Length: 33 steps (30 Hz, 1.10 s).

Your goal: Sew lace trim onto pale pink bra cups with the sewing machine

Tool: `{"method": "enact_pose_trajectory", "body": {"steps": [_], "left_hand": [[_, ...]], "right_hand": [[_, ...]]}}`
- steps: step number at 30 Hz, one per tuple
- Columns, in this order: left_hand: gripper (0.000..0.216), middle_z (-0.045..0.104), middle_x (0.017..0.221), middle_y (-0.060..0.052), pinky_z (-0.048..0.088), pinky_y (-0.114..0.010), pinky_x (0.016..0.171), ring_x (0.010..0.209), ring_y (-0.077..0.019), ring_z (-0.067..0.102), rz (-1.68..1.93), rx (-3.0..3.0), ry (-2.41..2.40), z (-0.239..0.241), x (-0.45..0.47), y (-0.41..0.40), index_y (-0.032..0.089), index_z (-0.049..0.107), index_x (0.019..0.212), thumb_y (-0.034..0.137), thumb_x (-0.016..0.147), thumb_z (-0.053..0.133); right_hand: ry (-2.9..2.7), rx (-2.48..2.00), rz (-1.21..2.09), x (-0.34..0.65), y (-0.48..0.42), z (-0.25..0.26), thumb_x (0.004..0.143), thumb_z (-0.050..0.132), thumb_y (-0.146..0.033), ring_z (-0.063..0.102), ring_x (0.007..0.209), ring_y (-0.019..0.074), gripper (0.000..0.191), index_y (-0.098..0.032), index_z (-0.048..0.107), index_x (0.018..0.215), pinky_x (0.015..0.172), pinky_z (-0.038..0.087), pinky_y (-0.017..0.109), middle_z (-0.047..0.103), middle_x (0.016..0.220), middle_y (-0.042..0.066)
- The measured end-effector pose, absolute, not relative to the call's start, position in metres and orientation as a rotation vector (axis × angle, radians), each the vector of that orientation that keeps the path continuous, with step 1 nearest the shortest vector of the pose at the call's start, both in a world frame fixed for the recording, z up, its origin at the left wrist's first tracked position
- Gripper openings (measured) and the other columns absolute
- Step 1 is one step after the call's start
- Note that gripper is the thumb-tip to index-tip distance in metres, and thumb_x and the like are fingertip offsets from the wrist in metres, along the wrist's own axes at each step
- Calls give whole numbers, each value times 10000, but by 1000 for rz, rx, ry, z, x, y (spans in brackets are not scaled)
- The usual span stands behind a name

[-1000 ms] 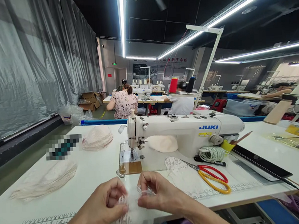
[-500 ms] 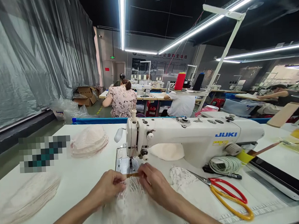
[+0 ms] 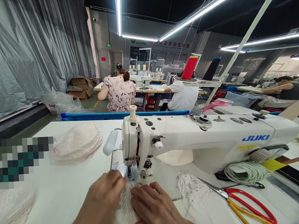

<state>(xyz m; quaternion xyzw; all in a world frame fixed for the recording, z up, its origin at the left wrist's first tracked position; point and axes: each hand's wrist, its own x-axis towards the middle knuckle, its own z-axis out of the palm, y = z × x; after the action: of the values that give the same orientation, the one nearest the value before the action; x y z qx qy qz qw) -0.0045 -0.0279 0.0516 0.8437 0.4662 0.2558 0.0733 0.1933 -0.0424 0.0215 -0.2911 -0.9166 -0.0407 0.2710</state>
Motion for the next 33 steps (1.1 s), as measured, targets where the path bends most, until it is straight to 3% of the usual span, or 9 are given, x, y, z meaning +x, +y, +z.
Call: {"method": "enact_pose_trajectory", "body": {"steps": [6,9,13,17,20,22,26,29,33], "left_hand": [[248,619,832,2,406,-310,683,729,-173,580,852,2927,1066,14,-6,-30,204,561,835,0,753,445],[222,618,839,9,431,-302,714,759,-162,590,845,2819,1065,19,-6,-13,203,541,801,0,764,456],[233,562,685,27,467,-297,690,646,-147,562,818,2687,1159,37,-1,9,200,442,629,57,812,428],[257,584,660,35,478,-260,645,662,-146,566,910,2608,1166,41,-4,17,218,434,623,97,848,407],[239,629,816,22,406,-337,887,758,-140,577,941,2671,1057,37,-9,7,216,533,749,96,884,375],[274,628,885,12,318,-362,951,790,-131,579,992,2742,995,35,-8,-6,211,570,865,43,863,353],[166,615,839,4,333,-328,838,756,-138,575,1050,2770,871,33,0,-28,192,592,864,121,794,459],[110,592,777,8,335,-336,794,726,-147,559,1030,2750,945,29,2,-35,187,572,747,152,820,497],[307,601,798,-1,336,-348,820,723,-126,565,1095,2762,968,23,-4,-30,171,574,804,36,914,322]], "right_hand": [[-2518,-851,-112,195,-40,22,939,395,-432,534,769,201,337,-147,575,928,684,390,333,609,899,89],[-2560,-933,-137,198,-30,28,889,538,-386,542,797,200,250,-160,574,989,723,396,340,622,925,74],[-2527,-986,-185,202,-10,36,848,627,-324,556,894,208,266,-166,577,1056,832,382,350,652,967,73],[-2522,-926,-122,208,-4,42,885,570,-368,554,949,201,237,-180,588,1028,934,327,372,658,953,59],[-2551,-779,-32,211,-13,42,852,499,-585,549,941,202,477,-151,573,1034,937,317,386,641,1035,82],[-2525,-728,-32,209,-21,40,835,451,-648,552,894,196,552,-136,574,1002,897,334,377,640,1018,82],[-2468,-757,-56,202,-31,37,964,419,-339,540,746,152,290,-148,559,797,744,357,318,623,796,33],[-2429,-760,-28,198,-32,37,953,394,-162,534,707,133,236,-155,530,760,718,360,302,608,758,23],[-2361,-762,-48,197,-30,35,939,435,-397,564,775,186,282,-138,544,921,750,385,338,637,837,63]]}}
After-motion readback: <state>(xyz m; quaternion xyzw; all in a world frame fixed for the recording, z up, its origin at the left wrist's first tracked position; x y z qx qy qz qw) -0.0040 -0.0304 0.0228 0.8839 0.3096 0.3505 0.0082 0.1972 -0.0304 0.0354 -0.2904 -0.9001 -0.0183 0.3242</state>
